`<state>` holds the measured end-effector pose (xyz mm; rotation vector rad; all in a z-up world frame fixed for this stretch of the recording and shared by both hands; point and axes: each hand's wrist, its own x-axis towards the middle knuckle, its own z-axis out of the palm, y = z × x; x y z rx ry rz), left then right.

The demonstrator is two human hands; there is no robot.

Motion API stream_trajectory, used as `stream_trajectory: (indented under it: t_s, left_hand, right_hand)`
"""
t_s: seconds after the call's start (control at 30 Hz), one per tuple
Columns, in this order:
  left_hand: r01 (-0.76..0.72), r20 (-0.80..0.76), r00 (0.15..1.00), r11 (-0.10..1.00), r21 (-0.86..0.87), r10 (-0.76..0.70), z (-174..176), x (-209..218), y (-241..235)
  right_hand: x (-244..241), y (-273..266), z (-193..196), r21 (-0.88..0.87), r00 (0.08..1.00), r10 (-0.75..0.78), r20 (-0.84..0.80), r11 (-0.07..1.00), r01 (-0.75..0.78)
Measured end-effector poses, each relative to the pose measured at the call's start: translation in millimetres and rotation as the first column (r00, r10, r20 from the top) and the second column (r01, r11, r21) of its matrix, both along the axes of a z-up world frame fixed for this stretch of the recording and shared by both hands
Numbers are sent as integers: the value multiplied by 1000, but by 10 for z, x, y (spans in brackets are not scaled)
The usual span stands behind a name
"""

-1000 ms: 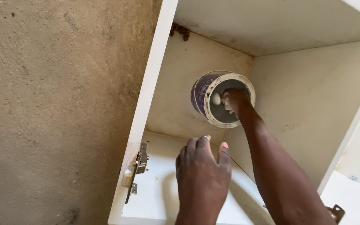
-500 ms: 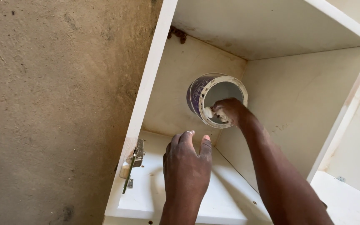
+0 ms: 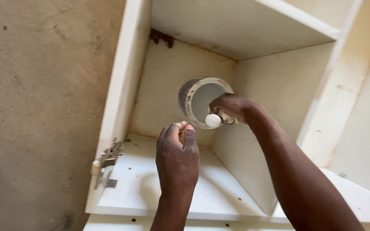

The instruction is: The person uses a cloth to apply white paint to the interior surfaces of a wooden cabinet. They repeatedly dip the cloth into a paint bucket and wipe the shelves, sides, and door frames of the cabinet.

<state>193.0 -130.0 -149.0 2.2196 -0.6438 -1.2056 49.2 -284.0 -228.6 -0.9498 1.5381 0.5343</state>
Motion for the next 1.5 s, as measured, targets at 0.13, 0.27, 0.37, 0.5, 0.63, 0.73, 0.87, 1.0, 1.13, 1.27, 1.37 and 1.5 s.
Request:
stream_trajectory:
  t_s: [0.13, 0.27, 0.37, 0.5, 0.63, 0.73, 0.87, 1.0, 1.13, 1.27, 1.37, 1.5]
  left_hand:
    - [129, -83, 987, 986, -108, -138, 105, -369, -31]
    - [320, -214, 913, 935, -154, -347, 132, -721, 39]
    - [390, -227, 874, 899, -198, -429, 81, -947, 114]
    - [426, -239, 859, 891, -156, -453, 58, -1117, 102]
    - [456, -285, 823, 871, -184, -491, 61, -1235, 75]
    - [452, -335, 780, 847, -280, -528, 127, -1286, 54]
    - [395, -400, 729, 819, -417, -555, 177, -1333, 35]
    - [361, -407, 729, 814, -454, -550, 181, -1342, -24]
    - [348, -431, 739, 841, -413, -518, 222, -1333, -57]
    - [309, -474, 764, 893, -327, -438, 196, -1338, -48]
    - [299, -441, 797, 904, -305, -412, 148, -1311, -58]
    - [269, -515, 789, 942, -202, -336, 178, -1274, -82]
  right_hand:
    - [-886, 17, 733, -83, 883, 24, 469, 996, 17]
    - [-1726, 257, 1549, -285, 922, -256, 291, 897, 339]
    - [-1951, 493, 1704, -453, 979, -202, 7, 873, 183]
    - [-1815, 725, 1722, -607, 982, -180, -65, 788, 104]
    - [-1847, 802, 1559, -802, 995, 5, -98, 592, -82]
    - [-1917, 799, 1406, -912, 979, 138, -152, 361, -192]
    - [-2039, 694, 1142, -966, 943, 287, -168, 140, -215]
    - [-2127, 122, 858, -939, 881, 327, -342, -164, -303]
    - [-2111, -602, 943, -929, 854, 365, -371, -132, -347]
    - [-2469, 124, 622, -959, 828, 493, -268, -53, -279]
    - [-1858, 879, 1161, -968, 720, 677, -152, 44, -247]
    - [-2183, -52, 687, -517, 480, 254, -839, -647, -560]
